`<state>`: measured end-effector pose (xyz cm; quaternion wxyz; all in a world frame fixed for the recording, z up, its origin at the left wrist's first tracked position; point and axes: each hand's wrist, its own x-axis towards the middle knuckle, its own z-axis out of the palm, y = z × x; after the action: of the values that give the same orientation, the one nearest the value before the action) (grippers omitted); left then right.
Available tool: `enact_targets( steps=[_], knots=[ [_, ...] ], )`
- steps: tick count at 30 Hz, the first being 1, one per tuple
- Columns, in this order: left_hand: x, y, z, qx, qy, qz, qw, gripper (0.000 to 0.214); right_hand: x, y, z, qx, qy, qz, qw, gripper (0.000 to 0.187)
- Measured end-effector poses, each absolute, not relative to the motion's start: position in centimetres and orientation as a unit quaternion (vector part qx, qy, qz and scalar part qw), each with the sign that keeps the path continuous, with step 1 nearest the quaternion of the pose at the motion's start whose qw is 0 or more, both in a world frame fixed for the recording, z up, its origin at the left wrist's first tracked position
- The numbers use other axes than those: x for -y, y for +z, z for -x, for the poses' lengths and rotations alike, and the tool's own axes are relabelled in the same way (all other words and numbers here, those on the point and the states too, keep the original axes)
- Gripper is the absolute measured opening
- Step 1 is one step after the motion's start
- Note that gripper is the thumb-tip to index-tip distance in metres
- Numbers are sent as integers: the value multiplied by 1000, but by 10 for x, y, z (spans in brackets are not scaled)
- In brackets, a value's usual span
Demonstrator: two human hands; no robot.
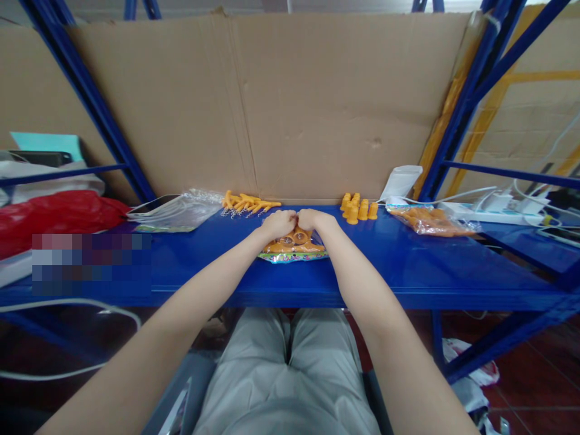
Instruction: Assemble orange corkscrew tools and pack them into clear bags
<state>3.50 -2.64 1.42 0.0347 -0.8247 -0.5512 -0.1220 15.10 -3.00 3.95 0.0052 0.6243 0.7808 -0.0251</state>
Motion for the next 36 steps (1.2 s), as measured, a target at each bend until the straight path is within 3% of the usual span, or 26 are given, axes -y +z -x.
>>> enact_targets(
  steps=[7, 20, 29, 36],
  knots=[
    [23, 14, -33, 575, -142, 804, 57, 39, 39, 41, -152, -756, -34, -646, -98, 16],
    [20, 16, -36, 570, -138, 809, 36, 42, 31, 40, -147, -776, 11, -631, 20, 35],
    [17, 21, -28, 563, -103, 820, 8, 40, 28, 41, -144, -779, 29, -626, 16, 35],
    [9, 15, -10, 491, -136, 857, -73, 41, 36, 34, -149, -780, 55, -624, -10, 38]
  ],
)
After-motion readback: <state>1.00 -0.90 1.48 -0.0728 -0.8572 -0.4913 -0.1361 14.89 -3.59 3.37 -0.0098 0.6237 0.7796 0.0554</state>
